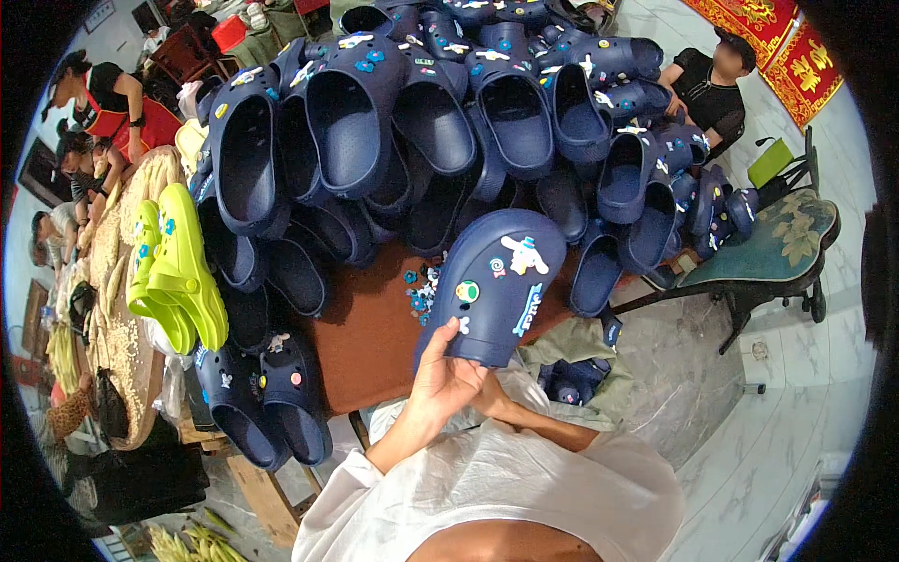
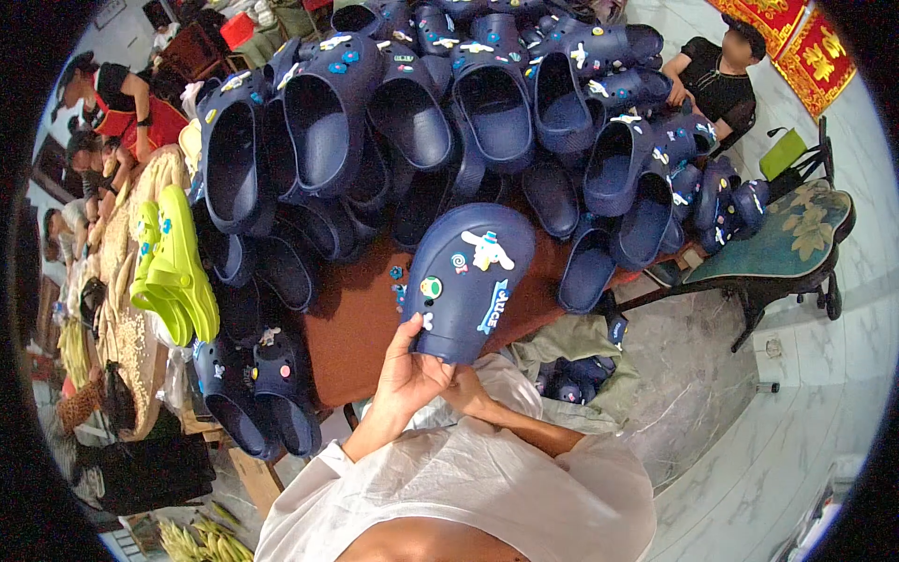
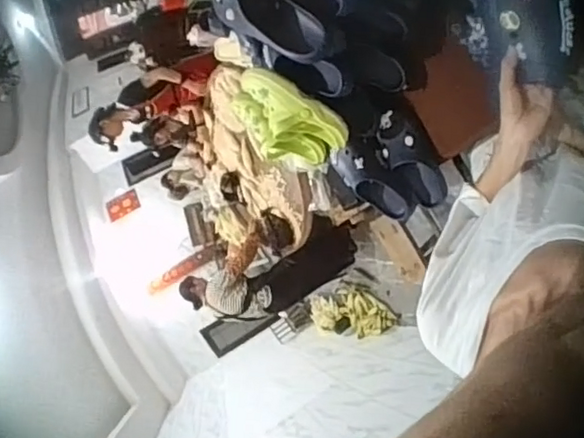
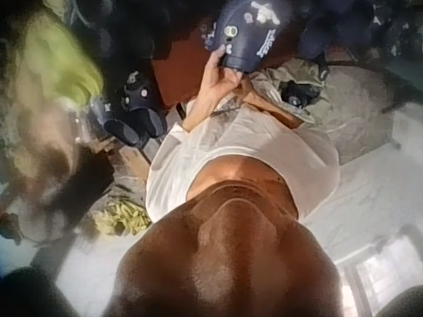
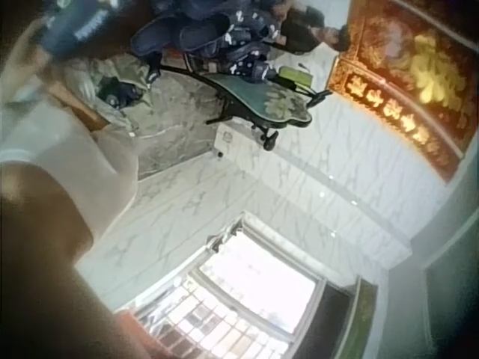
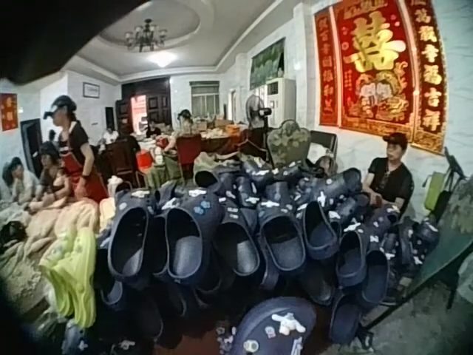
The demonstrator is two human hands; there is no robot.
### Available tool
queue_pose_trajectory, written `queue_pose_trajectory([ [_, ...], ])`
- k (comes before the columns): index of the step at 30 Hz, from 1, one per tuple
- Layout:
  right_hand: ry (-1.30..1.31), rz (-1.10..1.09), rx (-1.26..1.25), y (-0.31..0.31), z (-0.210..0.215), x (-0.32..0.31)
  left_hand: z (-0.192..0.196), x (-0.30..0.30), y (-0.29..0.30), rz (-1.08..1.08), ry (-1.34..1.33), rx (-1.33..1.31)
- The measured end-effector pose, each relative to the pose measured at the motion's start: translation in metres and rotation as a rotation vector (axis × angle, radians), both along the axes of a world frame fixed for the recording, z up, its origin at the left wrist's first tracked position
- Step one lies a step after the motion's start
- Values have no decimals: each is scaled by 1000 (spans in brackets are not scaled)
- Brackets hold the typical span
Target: Attaching decorative charms to the holes of rubber clogs.
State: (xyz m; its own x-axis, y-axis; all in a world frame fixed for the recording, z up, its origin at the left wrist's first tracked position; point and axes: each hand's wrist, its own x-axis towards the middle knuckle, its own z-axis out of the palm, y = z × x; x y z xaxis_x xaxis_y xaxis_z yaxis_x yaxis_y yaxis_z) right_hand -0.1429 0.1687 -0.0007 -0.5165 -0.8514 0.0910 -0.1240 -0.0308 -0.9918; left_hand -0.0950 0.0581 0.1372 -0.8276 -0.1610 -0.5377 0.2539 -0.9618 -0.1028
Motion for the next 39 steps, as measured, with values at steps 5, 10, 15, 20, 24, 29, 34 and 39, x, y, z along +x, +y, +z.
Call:
queue_pose_trajectory([
  [5,-27,-46,154,18,-6,-36,14,-7,1,-64,350,149],
  [10,-39,-102,-43,26,57,-92,12,2,8,-224,274,-675],
  [15,80,-161,14,4,112,-139,-29,13,-4,-57,-73,-1352],
  [20,58,-64,-86,-39,167,-170,-106,42,-32,224,-797,-1984],
  [24,-221,-124,21,-85,204,-208,-154,61,-36,232,-1000,-2061],
  [29,-292,-103,128,-140,226,-257,-159,59,-33,201,-979,-2172],
  [34,-360,-119,94,-166,234,-274,-160,61,-33,185,-1014,-2202],
  [39,-391,-122,2,-164,238,-258,-158,61,-33,184,-1006,-2204],
])
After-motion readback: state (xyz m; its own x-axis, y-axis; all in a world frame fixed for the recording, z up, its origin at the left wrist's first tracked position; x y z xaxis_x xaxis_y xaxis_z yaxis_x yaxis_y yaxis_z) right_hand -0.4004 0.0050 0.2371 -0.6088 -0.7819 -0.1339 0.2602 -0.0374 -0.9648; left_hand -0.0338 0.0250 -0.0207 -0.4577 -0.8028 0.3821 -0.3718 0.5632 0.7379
